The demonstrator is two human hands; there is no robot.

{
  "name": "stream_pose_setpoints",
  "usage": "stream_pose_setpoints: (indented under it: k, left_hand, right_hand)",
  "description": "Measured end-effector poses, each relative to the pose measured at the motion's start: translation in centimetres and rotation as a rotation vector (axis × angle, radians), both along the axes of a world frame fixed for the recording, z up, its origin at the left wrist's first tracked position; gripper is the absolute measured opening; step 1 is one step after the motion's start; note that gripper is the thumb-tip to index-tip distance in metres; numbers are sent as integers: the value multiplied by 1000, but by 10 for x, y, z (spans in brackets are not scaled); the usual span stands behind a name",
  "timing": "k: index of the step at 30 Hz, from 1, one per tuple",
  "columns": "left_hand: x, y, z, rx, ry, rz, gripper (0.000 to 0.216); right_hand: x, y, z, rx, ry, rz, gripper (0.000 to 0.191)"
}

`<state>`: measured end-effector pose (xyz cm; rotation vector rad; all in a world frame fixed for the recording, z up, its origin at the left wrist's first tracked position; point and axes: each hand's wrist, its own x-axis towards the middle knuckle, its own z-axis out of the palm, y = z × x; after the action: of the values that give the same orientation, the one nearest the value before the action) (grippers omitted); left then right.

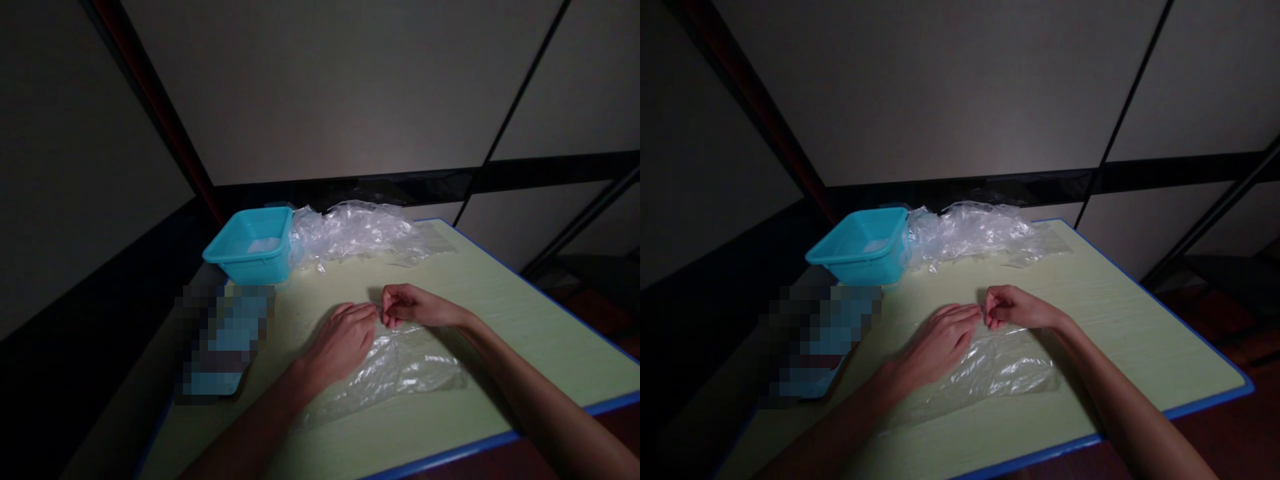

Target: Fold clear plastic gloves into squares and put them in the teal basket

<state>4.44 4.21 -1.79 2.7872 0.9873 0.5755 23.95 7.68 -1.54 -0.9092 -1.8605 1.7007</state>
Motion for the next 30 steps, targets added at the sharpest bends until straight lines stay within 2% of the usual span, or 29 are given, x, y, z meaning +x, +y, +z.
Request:
stream_pose_setpoints:
  k: [8, 14, 16, 20, 22, 27, 30]
  left_hand:
    - [-20, 12, -10, -10, -124, 45, 26]
    - [-21, 12, -14, -16, -150, 41, 27]
    - [-22, 11, -12, -30, -160, 30, 29]
    - [-27, 11, -4, -37, -211, 9, 38]
    - [-32, 10, 0, -30, -245, -7, 40]
    - [-42, 7, 3, -33, -273, -77, 32]
    - [-42, 3, 1, -23, -285, -109, 27]
  right_hand:
    - [2, 0, 5, 8, -79, -10, 4]
    - [14, -2, 12, 4, -152, 68, 4]
    - [20, 0, 12, 26, -153, 24, 3]
    - [27, 5, 12, 199, -164, -203, 6]
    - [27, 6, 13, 327, -200, -245, 9]
    - [24, 1, 16, 692, -448, -145, 29]
    - [23, 0, 15, 810, -540, -105, 31]
